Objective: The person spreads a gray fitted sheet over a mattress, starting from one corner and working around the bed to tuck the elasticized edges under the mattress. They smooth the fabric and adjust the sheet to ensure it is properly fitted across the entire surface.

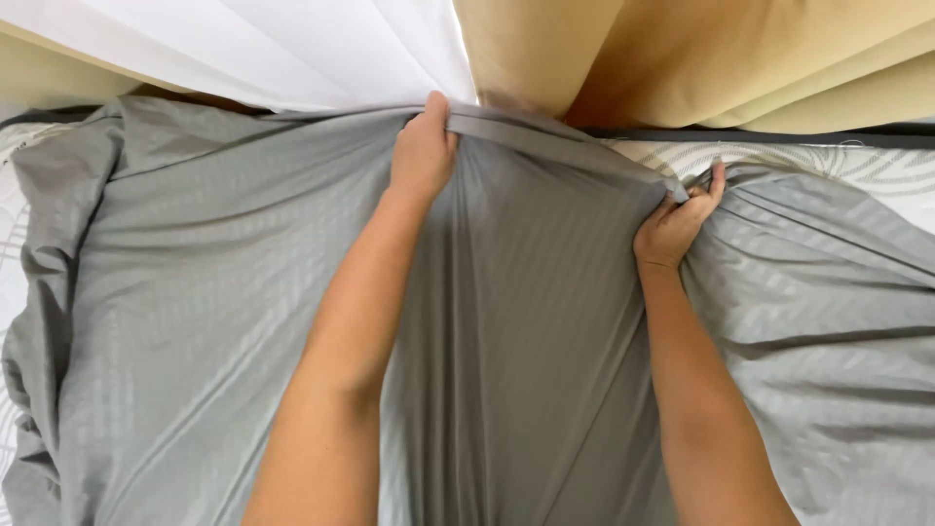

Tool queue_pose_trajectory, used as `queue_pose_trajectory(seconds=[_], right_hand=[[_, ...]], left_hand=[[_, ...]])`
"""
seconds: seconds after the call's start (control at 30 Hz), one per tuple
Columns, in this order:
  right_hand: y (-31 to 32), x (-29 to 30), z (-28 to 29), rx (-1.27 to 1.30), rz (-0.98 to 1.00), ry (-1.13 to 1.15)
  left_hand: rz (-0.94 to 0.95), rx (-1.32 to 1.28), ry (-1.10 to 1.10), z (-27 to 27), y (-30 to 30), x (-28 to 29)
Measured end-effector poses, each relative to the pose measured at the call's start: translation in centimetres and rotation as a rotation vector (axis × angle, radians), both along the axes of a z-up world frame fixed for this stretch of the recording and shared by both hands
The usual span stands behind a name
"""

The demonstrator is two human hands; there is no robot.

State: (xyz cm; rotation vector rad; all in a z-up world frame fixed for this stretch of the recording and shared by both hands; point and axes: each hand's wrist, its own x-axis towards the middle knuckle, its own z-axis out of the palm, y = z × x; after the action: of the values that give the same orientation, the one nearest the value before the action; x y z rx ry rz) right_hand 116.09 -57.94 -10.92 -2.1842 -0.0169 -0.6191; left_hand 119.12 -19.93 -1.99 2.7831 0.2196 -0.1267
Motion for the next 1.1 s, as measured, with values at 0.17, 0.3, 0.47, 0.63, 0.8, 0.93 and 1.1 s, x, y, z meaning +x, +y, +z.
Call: queue_pose_trajectory(seconds=[0.17, 0.3, 0.47, 0.63, 0.8, 0.93, 1.1], right_hand=[[0.6, 0.2, 2.3, 0.260, -0.098, 0.262], [-0.6, 0.2, -2.2, -0.069, -0.038, -0.017], [-0.5, 0.6, -1.9, 0.003, -0.066, 0.053], [-0.8, 1.9, -1.2, -0.134, -0.078, 0.047], [0.3, 1.4, 1.8, -0.235, -0.078, 0.142], [4.0, -2.2, 5.8, -0.020, -0.069, 0.109], [10.7, -14.6, 5.2, -0.249, -0.078, 0.344]], left_hand=[[0.197, 0.035, -0.150, -2.4, -3.7, -1.0], [-0.013, 0.045, -0.281, -2.8, -13.3, -5.7], [-0.107, -0.147, -0.312, -3.2, -19.5, -7.0], [-0.101, -0.149, -0.344, -4.3, -19.6, -5.3], [-0.094, -0.186, -0.291, -6.7, -19.3, -6.1], [-0.110, -0.181, -0.311, -7.8, -18.9, -5.2], [-0.133, -0.184, -0.249, -7.7, -18.6, -4.9]])
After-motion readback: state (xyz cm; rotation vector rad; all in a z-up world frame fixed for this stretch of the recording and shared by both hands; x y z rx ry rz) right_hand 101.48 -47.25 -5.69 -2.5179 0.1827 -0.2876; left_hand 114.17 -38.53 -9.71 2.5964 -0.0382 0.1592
